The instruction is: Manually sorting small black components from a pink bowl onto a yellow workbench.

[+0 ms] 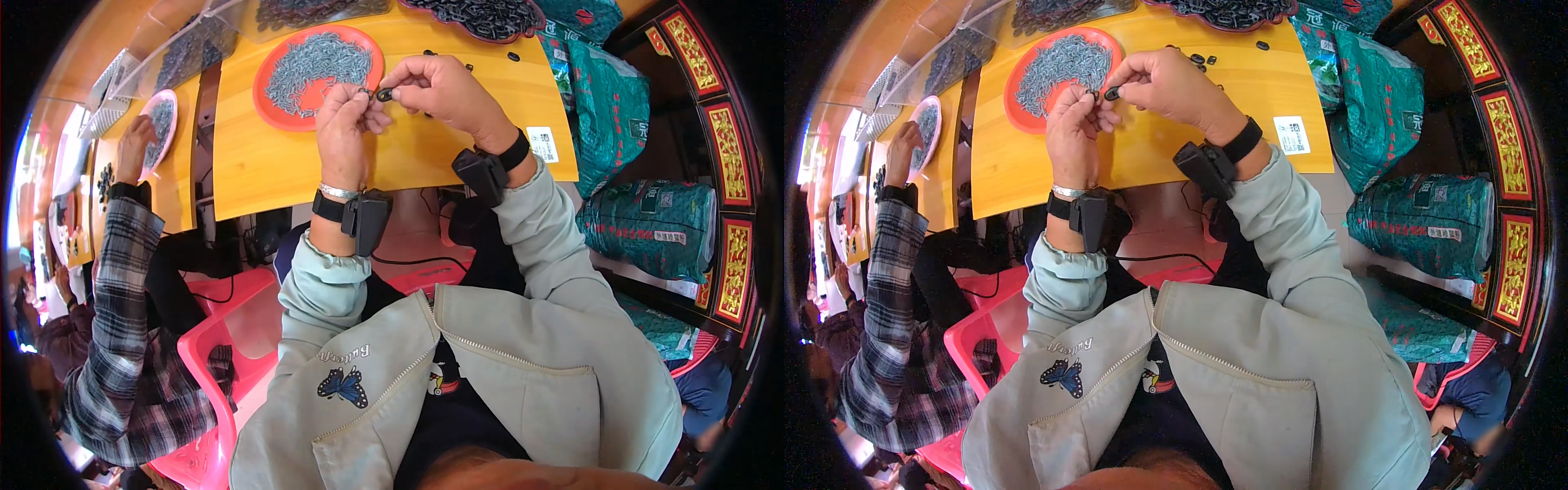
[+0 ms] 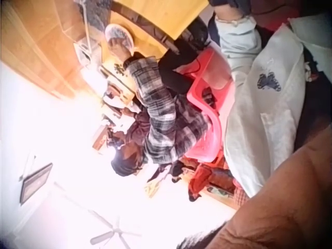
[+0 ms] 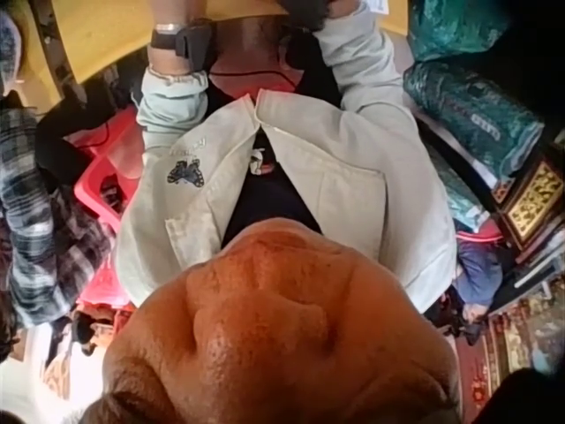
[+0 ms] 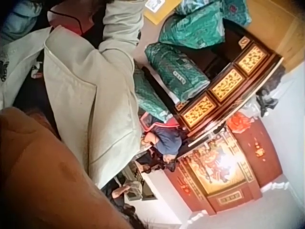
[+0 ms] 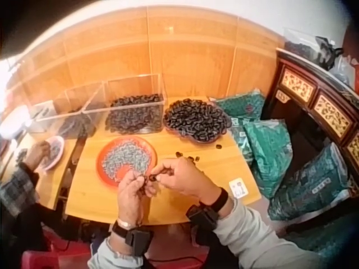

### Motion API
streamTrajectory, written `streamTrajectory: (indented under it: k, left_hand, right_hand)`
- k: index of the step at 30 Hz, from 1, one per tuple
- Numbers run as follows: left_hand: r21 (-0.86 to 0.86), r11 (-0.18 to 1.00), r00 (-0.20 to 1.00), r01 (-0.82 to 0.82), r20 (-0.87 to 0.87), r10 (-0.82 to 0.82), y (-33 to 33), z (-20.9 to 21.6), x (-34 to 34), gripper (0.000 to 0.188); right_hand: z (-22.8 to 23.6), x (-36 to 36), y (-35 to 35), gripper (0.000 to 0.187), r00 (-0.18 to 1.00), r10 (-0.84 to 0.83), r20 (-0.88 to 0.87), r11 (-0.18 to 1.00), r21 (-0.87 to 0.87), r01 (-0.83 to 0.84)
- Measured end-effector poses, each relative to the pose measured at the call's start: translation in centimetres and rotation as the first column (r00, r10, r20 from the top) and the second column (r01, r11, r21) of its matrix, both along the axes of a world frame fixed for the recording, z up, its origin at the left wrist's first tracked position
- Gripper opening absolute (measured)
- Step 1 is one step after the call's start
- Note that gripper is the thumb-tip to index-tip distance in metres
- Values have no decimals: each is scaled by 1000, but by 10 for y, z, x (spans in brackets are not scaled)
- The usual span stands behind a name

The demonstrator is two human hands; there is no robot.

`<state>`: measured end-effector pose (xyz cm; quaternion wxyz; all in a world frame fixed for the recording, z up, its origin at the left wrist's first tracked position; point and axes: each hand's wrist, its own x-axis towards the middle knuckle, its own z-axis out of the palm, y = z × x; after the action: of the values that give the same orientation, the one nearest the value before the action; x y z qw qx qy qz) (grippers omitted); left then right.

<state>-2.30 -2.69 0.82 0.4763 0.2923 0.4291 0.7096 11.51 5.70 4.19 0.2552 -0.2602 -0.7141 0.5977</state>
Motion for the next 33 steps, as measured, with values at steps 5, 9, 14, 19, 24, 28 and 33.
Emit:
streamTrajectory:
  k: [5,9,14,19,24,28,33]
  left_hand:
    - [-11,998,997,66,-25,-66,0,-4,-3,8]
    - [1,995,995,99,-18,-99,-1,-5,1,10]
    - [71,989,989,129,58,-133,-1,-3,4,11]
    - [118,986,986,114,110,-127,1,-10,0,11]
    - [118,988,989,103,95,-115,2,-9,0,11]
    - [22,997,995,76,-65,-75,-3,2,0,11]
    - [-33,994,966,101,-235,-106,-3,5,-1,11]
  right_hand:
    - [-5,-6,-3,16,999,-46,-24,980,193,50]
    - [-7,-5,-4,16,997,-64,-33,976,207,70]
    - [-15,-12,-4,16,968,-70,-242,997,-42,62]
    - [-17,-13,-2,19,971,-66,-228,994,-102,44]
    - [-19,-13,0,21,978,-63,-197,998,-10,63]
    - [-13,-3,3,22,987,-50,-152,993,-110,33]
    - [-6,7,12,23,984,-39,-172,966,-258,-7]
